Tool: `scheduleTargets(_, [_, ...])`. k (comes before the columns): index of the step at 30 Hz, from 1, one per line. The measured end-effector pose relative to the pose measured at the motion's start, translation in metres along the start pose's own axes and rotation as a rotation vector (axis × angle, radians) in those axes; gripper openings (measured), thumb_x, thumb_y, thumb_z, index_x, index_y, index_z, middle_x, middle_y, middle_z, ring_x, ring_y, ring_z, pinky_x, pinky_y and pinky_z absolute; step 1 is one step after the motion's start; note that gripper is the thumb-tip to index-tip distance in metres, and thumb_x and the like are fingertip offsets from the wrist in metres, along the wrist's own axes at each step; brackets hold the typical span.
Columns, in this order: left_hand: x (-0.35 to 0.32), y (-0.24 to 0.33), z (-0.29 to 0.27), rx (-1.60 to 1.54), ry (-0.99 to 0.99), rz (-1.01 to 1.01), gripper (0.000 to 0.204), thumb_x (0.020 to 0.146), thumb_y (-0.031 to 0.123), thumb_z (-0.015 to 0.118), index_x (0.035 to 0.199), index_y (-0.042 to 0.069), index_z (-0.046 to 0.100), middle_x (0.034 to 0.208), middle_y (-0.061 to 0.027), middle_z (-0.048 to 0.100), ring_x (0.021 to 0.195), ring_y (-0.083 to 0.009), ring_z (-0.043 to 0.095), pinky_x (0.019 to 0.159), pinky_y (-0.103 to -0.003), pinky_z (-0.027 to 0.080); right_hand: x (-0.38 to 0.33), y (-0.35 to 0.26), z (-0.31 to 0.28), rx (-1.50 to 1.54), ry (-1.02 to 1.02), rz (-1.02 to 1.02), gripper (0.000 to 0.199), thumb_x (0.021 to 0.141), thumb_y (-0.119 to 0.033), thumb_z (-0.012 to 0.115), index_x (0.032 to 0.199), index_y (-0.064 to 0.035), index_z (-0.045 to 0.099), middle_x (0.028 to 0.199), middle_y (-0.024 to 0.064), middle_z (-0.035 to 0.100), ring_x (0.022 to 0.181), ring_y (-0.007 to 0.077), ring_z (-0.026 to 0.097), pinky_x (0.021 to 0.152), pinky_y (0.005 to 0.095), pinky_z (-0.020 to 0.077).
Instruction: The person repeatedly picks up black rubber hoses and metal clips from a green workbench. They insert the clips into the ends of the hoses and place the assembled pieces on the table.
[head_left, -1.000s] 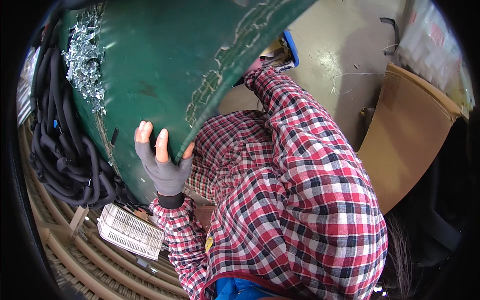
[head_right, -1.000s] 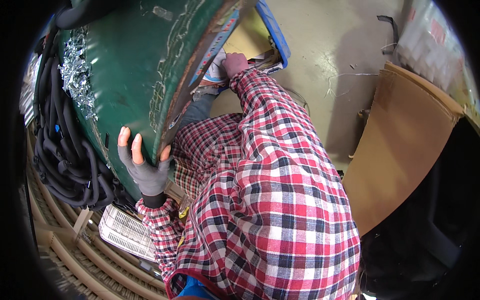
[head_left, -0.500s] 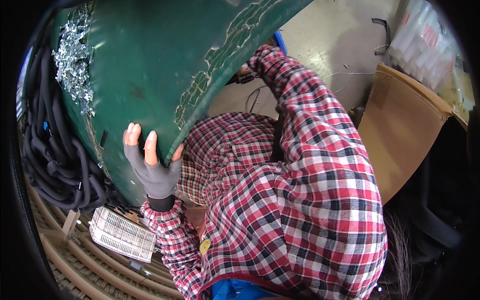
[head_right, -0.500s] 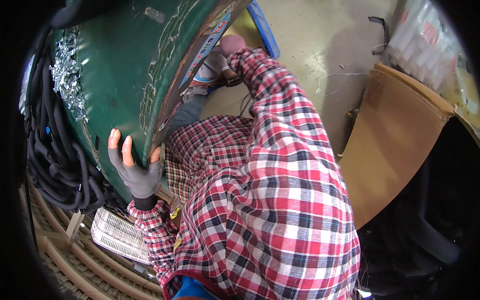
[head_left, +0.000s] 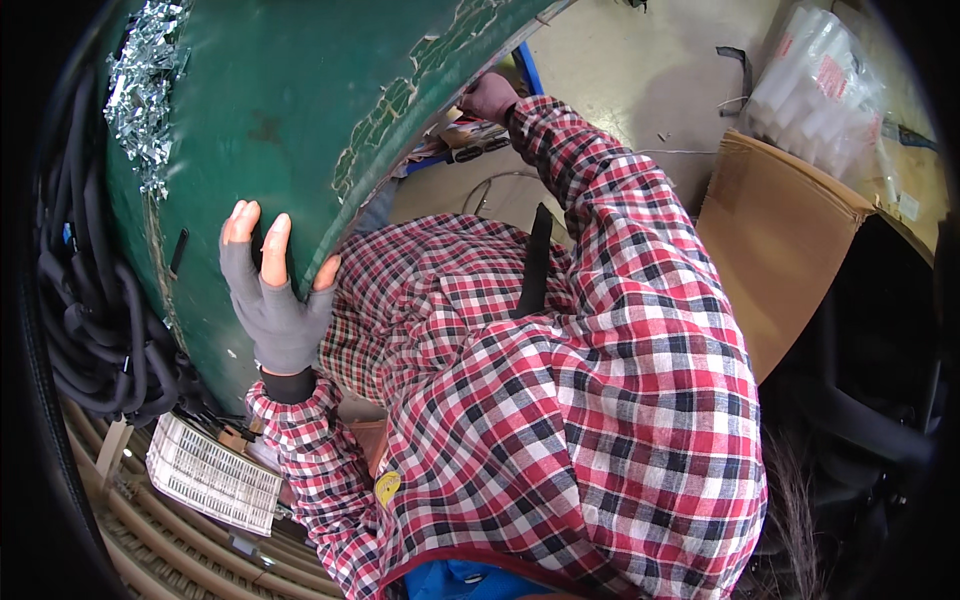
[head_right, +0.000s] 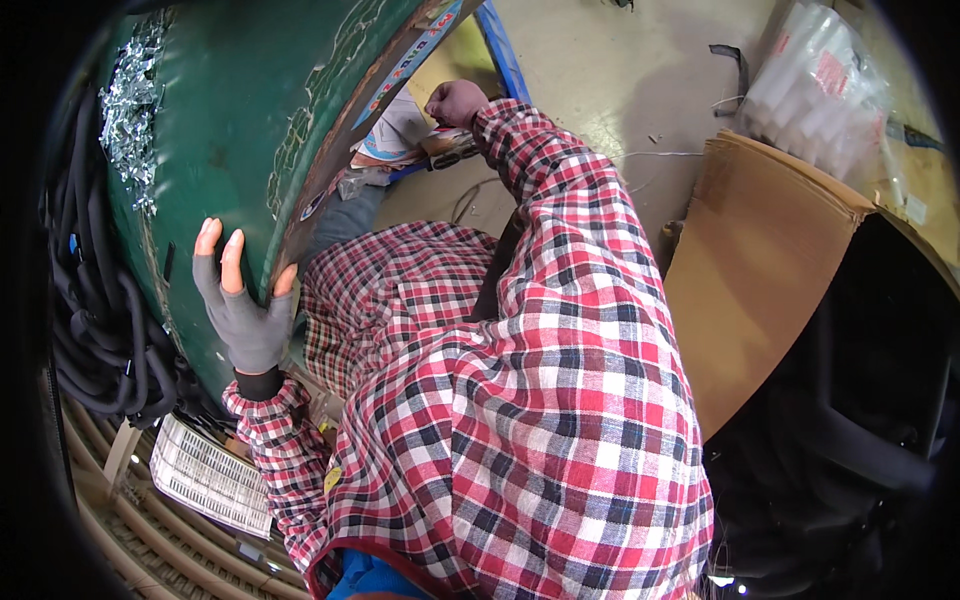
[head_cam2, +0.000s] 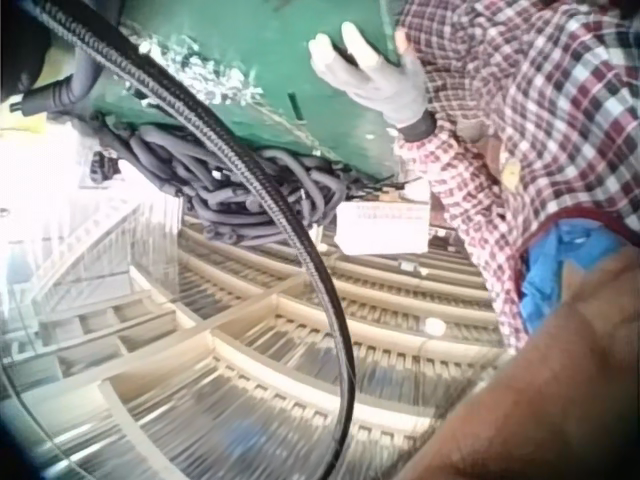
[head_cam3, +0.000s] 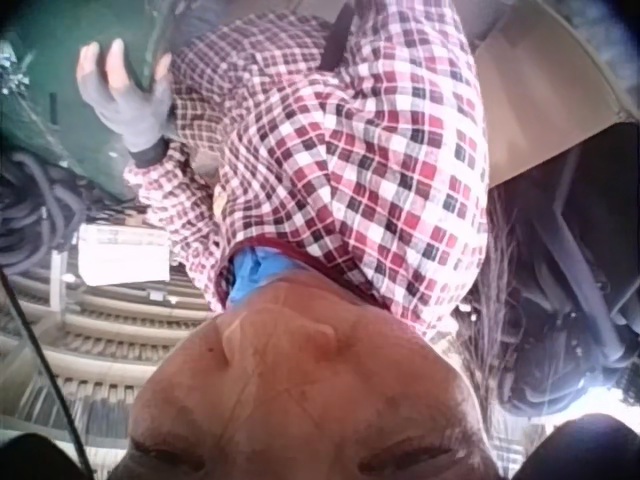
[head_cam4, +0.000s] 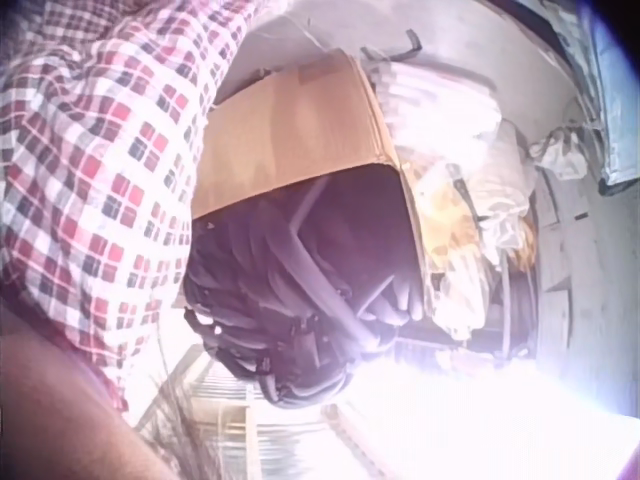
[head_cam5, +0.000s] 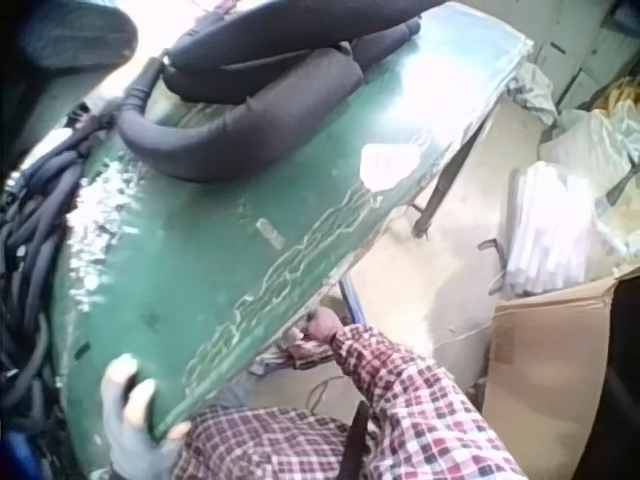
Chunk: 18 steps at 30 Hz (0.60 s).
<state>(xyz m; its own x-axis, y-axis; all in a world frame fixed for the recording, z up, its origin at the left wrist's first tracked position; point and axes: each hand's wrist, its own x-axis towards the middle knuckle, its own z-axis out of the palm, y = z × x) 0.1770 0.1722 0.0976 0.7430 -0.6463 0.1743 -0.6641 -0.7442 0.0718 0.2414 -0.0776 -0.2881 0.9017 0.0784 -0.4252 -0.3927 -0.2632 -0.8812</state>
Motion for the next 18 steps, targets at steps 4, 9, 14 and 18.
scheduleTargets(4, [-0.001,-0.001,0.002,-0.010,0.024,-0.009,0.075,0.079,0.016,0.085,0.143,0.009,0.047,0.149,-0.0196,0.045,0.136,-0.0421,0.048,0.110,-0.049,0.044,-0.019,0.014,0.008,-0.122,0.196,0.219,0.032,0.092,-0.037,0.069,0.098,-0.0058,0.077,0.092,0.0138,0.076,0.091,0.0280,0.073,0.086,0.0393,0.0546])
scheduleTargets(9, [0.016,0.008,-0.009,0.008,-0.016,0.016,0.077,0.078,0.017,0.085,0.144,0.009,0.045,0.151,-0.0200,0.042,0.137,-0.0421,0.046,0.111,-0.050,0.042,-0.002,0.036,0.046,-0.082,0.075,0.493,0.049,0.094,-0.051,0.065,0.115,-0.0084,0.075,0.103,0.0158,0.075,0.100,0.0341,0.070,0.092,0.0419,0.0521])
scheduleTargets(14, [0.018,0.025,-0.010,-0.033,0.007,-0.019,0.066,0.082,0.026,0.082,0.138,0.011,0.050,0.144,-0.0218,0.047,0.128,-0.0464,0.051,0.105,-0.058,0.044,-0.015,0.018,0.090,-0.264,0.029,0.461,0.049,0.093,-0.050,0.065,0.113,-0.0063,0.074,0.102,0.0165,0.075,0.098,0.0334,0.070,0.090,0.0415,0.0526])
scheduleTargets(18, [0.019,0.031,-0.012,-0.075,-0.016,-0.037,0.063,0.082,0.024,0.079,0.137,0.014,0.051,0.144,-0.0217,0.046,0.128,-0.0454,0.051,0.105,-0.062,0.043,-0.046,0.008,0.089,-0.299,0.042,0.477,0.049,0.093,-0.050,0.065,0.111,-0.0046,0.074,0.100,0.0171,0.074,0.096,0.0328,0.070,0.088,0.0412,0.0531])
